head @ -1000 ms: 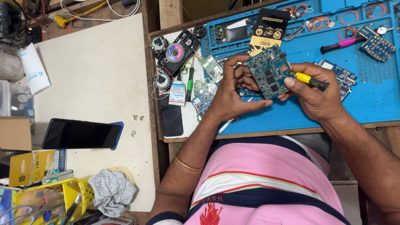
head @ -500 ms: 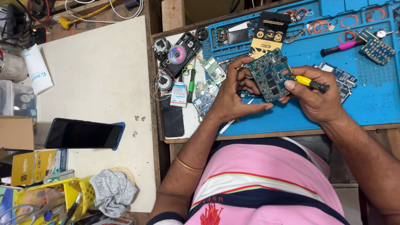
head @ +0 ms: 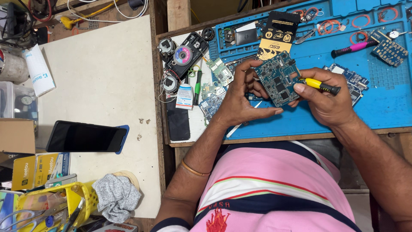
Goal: The person repairs a circuit board at a workbench, holding the board with one hand and using a yellow-handled screwdriver to pry and unscrew components from it. They reposition and turn the board repeatedly while working on different edges and connectors.
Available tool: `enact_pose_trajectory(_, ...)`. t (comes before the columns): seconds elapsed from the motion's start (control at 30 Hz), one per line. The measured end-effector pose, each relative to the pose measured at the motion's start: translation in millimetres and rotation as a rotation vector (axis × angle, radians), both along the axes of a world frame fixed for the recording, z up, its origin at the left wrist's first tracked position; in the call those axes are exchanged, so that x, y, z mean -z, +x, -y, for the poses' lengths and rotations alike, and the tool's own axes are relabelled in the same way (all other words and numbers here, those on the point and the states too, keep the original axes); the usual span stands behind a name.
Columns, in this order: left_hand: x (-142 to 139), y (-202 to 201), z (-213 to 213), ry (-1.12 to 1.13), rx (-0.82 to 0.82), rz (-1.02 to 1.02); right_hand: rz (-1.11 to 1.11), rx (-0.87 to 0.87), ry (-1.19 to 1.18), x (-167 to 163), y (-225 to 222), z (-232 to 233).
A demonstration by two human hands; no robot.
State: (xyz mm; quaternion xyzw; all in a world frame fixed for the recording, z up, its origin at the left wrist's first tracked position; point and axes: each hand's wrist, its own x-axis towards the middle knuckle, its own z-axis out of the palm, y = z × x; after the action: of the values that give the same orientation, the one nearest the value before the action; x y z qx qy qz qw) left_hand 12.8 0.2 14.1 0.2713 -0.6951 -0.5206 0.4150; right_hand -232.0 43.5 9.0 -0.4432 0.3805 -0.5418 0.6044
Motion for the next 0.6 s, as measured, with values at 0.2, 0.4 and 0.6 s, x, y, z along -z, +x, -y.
enact_pose_trajectory(0.2,0.5,-0.9,0.3,-0.03,-0.015,-0.015,-0.04,0.003,-0.029,-1.1,-0.7,-0.5)
enact_pose_trajectory(0.4,-1.9,0.3,0.2,0.033,0.019,-0.001,-0.02,0.0,-0.036,1.0,-1.3,-0.2)
enact_pose_trajectory(0.6,-3.8,-0.1,-0.4,0.08,0.062,-0.018,-0.02,-0.038,-0.013,1.5,-4.1,-0.7)
